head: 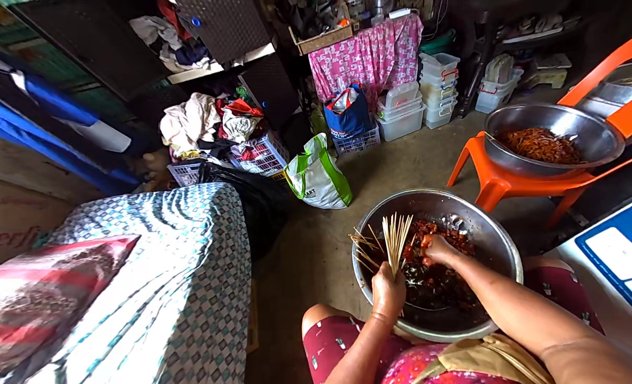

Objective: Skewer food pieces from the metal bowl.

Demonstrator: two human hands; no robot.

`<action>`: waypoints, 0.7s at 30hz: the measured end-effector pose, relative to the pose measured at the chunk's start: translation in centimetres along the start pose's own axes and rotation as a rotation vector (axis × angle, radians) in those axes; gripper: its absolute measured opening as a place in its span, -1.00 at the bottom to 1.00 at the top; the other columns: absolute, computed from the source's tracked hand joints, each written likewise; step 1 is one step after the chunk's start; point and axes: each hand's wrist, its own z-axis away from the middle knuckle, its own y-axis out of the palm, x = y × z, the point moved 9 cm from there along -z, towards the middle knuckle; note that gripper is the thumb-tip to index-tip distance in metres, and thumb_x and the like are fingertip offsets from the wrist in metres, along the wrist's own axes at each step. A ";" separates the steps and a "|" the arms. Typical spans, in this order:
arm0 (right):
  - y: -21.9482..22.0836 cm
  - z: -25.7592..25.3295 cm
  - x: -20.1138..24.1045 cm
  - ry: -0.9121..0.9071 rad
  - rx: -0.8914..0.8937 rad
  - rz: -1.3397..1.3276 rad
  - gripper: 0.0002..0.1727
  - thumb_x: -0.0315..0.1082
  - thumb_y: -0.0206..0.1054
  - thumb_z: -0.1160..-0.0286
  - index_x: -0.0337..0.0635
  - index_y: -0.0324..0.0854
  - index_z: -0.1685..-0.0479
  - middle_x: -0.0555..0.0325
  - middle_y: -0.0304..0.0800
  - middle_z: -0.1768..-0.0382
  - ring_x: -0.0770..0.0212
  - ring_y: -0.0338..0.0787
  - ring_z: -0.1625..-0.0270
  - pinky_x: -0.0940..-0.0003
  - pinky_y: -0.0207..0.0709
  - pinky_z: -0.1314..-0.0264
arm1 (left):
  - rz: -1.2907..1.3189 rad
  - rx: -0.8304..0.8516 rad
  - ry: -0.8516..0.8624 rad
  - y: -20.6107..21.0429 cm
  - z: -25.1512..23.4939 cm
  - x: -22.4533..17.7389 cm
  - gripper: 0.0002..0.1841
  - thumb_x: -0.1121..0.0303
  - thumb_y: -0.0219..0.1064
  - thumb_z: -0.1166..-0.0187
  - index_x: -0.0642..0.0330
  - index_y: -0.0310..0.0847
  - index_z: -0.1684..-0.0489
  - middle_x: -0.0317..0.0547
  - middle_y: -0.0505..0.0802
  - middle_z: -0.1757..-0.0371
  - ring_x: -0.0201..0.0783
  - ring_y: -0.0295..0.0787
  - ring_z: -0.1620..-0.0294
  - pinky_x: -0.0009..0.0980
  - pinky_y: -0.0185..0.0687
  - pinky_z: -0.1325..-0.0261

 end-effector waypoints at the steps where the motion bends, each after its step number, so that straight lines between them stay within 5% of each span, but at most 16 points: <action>1: -0.5 0.0 0.1 -0.003 -0.039 -0.251 -0.60 -0.60 0.29 -0.51 -0.53 0.44 -0.32 -0.34 0.70 -0.08 -0.08 0.85 0.06 0.01 0.78 -0.05 | 0.000 0.008 0.001 0.0 0.0 0.0 -0.82 0.37 0.31 -0.60 0.33 0.64 0.08 0.05 0.78 0.34 -0.06 0.77 0.26 -0.04 0.67 0.06; 4: -1.5 0.0 0.3 -0.004 -0.116 -0.828 -0.59 -0.72 0.11 -0.57 -0.43 0.33 -0.40 -0.16 0.69 0.14 0.07 0.83 0.31 0.15 0.81 0.18 | -0.017 0.042 0.005 0.2 0.0 -0.3 -0.79 0.36 0.32 -0.59 0.34 0.66 0.03 0.07 0.80 0.31 -0.04 0.79 0.23 -0.03 0.69 0.03; 7: -2.0 -0.1 0.4 -0.018 -0.129 -1.072 -0.62 -0.73 0.11 -0.59 -0.40 0.34 -0.36 -0.07 0.65 0.17 0.12 0.80 0.30 0.19 0.81 0.14 | -0.040 0.075 -0.005 0.4 0.1 -0.4 -0.79 0.36 0.32 -0.59 0.33 0.66 0.01 0.09 0.80 0.28 -0.03 0.79 0.22 -0.02 0.68 0.01; 21: -1.4 0.3 1.0 -0.051 -0.152 -0.997 -0.62 -0.73 0.20 -0.54 -0.43 0.41 -0.32 -0.09 0.70 0.13 0.15 0.82 0.32 0.25 0.81 0.21 | -0.062 0.100 -0.013 0.6 0.0 -0.3 -0.80 0.37 0.33 -0.57 0.32 0.66 0.02 0.08 0.80 0.28 -0.02 0.80 0.20 -0.02 0.68 0.01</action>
